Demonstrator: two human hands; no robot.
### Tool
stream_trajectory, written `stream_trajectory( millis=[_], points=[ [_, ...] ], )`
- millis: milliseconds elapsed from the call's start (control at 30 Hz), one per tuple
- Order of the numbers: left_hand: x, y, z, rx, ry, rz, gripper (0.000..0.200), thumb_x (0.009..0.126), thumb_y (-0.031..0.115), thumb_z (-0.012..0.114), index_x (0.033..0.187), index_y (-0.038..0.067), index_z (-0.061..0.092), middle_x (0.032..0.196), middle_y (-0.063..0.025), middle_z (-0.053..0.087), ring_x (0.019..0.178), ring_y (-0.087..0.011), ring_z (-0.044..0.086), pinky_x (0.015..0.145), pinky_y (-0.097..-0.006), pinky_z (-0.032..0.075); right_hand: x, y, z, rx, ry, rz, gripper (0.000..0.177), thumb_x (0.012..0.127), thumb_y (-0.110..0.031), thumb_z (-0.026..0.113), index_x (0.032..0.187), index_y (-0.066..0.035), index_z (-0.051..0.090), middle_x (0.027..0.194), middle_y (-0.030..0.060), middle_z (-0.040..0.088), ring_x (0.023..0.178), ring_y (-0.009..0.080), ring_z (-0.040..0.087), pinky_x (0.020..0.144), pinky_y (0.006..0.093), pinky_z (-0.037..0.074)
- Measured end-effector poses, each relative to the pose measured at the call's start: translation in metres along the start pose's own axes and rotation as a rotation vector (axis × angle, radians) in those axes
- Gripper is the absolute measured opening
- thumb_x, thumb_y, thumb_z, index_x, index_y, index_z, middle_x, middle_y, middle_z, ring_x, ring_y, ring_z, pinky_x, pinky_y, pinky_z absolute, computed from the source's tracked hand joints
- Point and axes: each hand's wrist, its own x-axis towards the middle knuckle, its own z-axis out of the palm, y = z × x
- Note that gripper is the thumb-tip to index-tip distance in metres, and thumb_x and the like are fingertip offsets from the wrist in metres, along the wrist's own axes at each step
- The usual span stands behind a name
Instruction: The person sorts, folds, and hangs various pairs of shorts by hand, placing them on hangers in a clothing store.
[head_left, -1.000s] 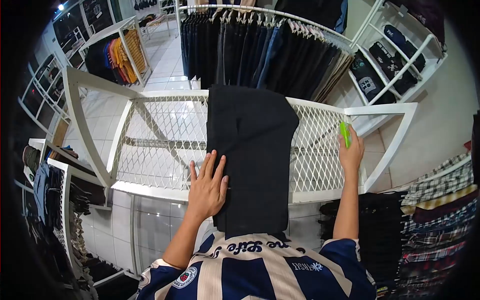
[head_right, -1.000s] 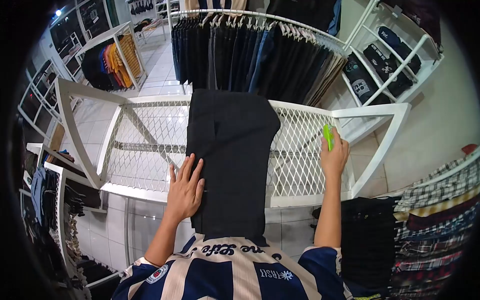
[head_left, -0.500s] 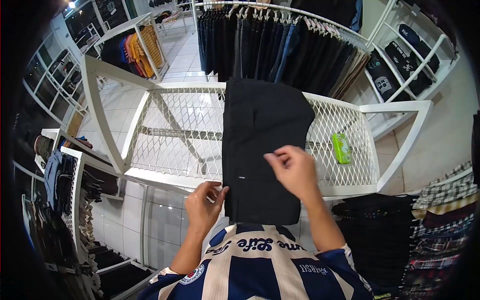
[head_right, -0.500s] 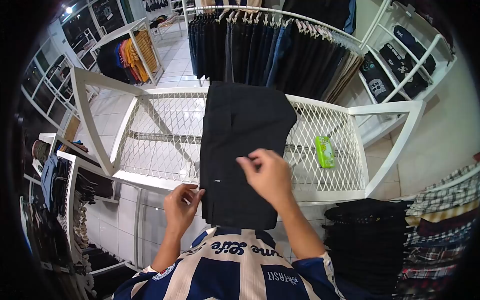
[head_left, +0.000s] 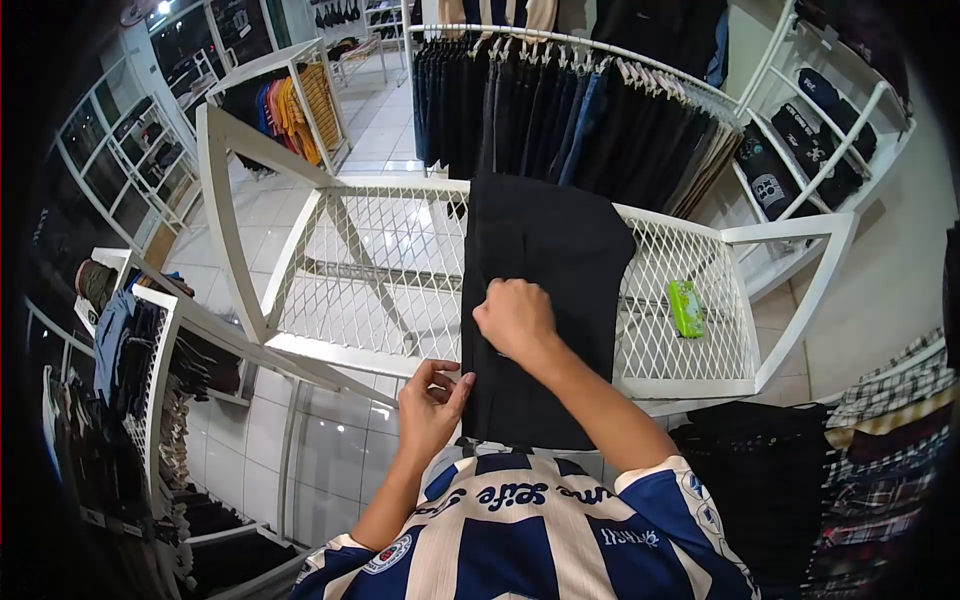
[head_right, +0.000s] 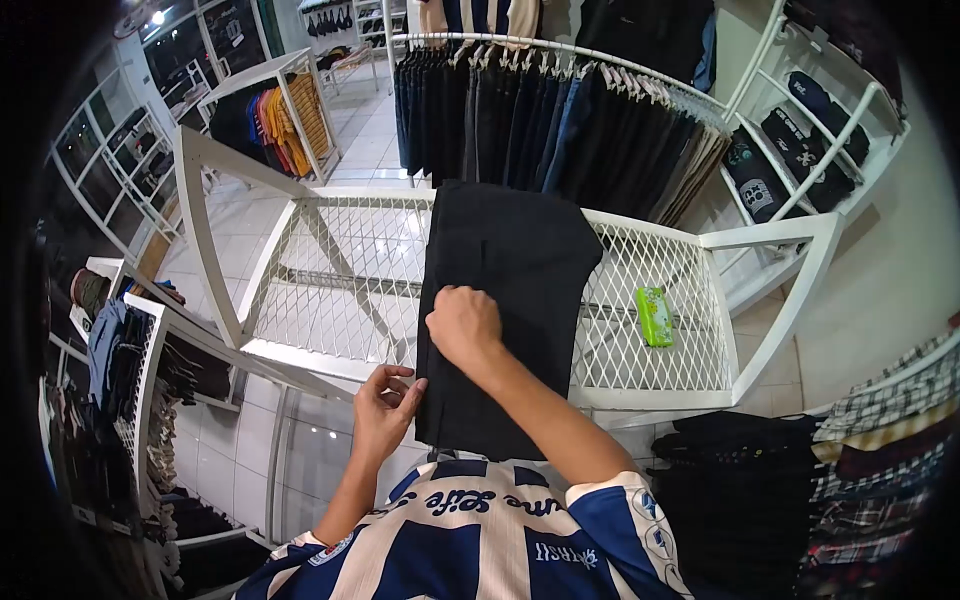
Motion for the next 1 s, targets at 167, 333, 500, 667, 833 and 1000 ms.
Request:
stream_trajectory(
  millis=[167, 333, 500, 667, 833, 1000],
  points=[
    [0.023, 0.023, 0.0, 0.003, -0.033, -0.028, 0.054, 0.094, 0.035, 0.079, 0.128, -0.005, 0.064, 0.091, -0.0149, 0.075, 0.06, -0.0121, 0.065, 0.055, -0.0266, 0.049, -0.028, 0.06, -0.114, 0.516, 0.309, 0.163, 0.022, 0.088, -0.02, 0.07, 0.086, 0.002, 0.071, 0.079, 0.0204, 0.072, 0.073, 0.0283, 0.074, 0.068, 0.0393, 0.056],
    [0.079, 0.041, 0.018, 0.382, -0.076, 0.07, 0.082, 0.089, 0.059, 0.074, 0.137, -0.006, 0.061, 0.097, -0.0225, 0.077, 0.072, -0.0289, 0.073, 0.069, -0.0386, 0.055, -0.06, 0.183, -0.153, 1.05, 0.209, 0.259, 0.02, 0.097, -0.015, 0.065, 0.103, 0.003, 0.069, 0.085, 0.0012, 0.071, 0.075, 0.0059, 0.061, 0.066, 0.0254, 0.049],
    [0.11, 0.044, 0.044, -0.149, -0.167, 0.022, 0.053, 0.095, 0.029, 0.079, 0.127, -0.01, 0.065, 0.094, -0.0121, 0.076, 0.083, -0.0158, 0.071, 0.073, -0.0299, 0.056, -0.072, 0.21, -0.161, 0.402, 0.305, 0.363, 0.023, 0.098, -0.017, 0.062, 0.106, 0.005, 0.065, 0.092, 0.0203, 0.075, 0.082, 0.0303, 0.074, 0.077, 0.0387, 0.056],
    [0.137, 0.044, 0.028, -0.286, 0.008, 0.251, 0.034, 0.103, 0.015, 0.067, 0.127, -0.009, 0.067, 0.106, -0.0076, 0.075, 0.092, -0.0094, 0.067, 0.084, -0.024, 0.052, -0.057, 0.192, -0.129, 0.184, 0.511, 0.231, 0.018, 0.099, -0.013, 0.057, 0.109, 0.0, 0.063, 0.096, 0.0254, 0.072, 0.091, 0.0478, 0.068, 0.082, 0.0528, 0.053],
    [0.158, 0.024, -0.029, -0.193, 0.089, 0.275, 0.037, 0.103, 0.017, 0.068, 0.131, -0.007, 0.066, 0.105, -0.0071, 0.075, 0.091, -0.0091, 0.066, 0.082, -0.0236, 0.052, -0.056, 0.194, -0.087, 0.248, 0.592, 0.323, 0.019, 0.099, -0.013, 0.057, 0.111, 0.001, 0.063, 0.096, 0.0259, 0.072, 0.093, 0.0478, 0.068, 0.082, 0.0541, 0.052],
    [0.161, -0.002, -0.064, -0.22, 0.005, 0.138, 0.04, 0.101, 0.018, 0.07, 0.13, -0.009, 0.065, 0.102, -0.0094, 0.076, 0.087, -0.0096, 0.068, 0.078, -0.0243, 0.054, -0.076, 0.207, -0.061, 0.261, 0.432, 0.485, 0.02, 0.097, -0.013, 0.06, 0.11, 0.001, 0.065, 0.093, 0.026, 0.072, 0.087, 0.0461, 0.07, 0.079, 0.0522, 0.054]
  ],
)
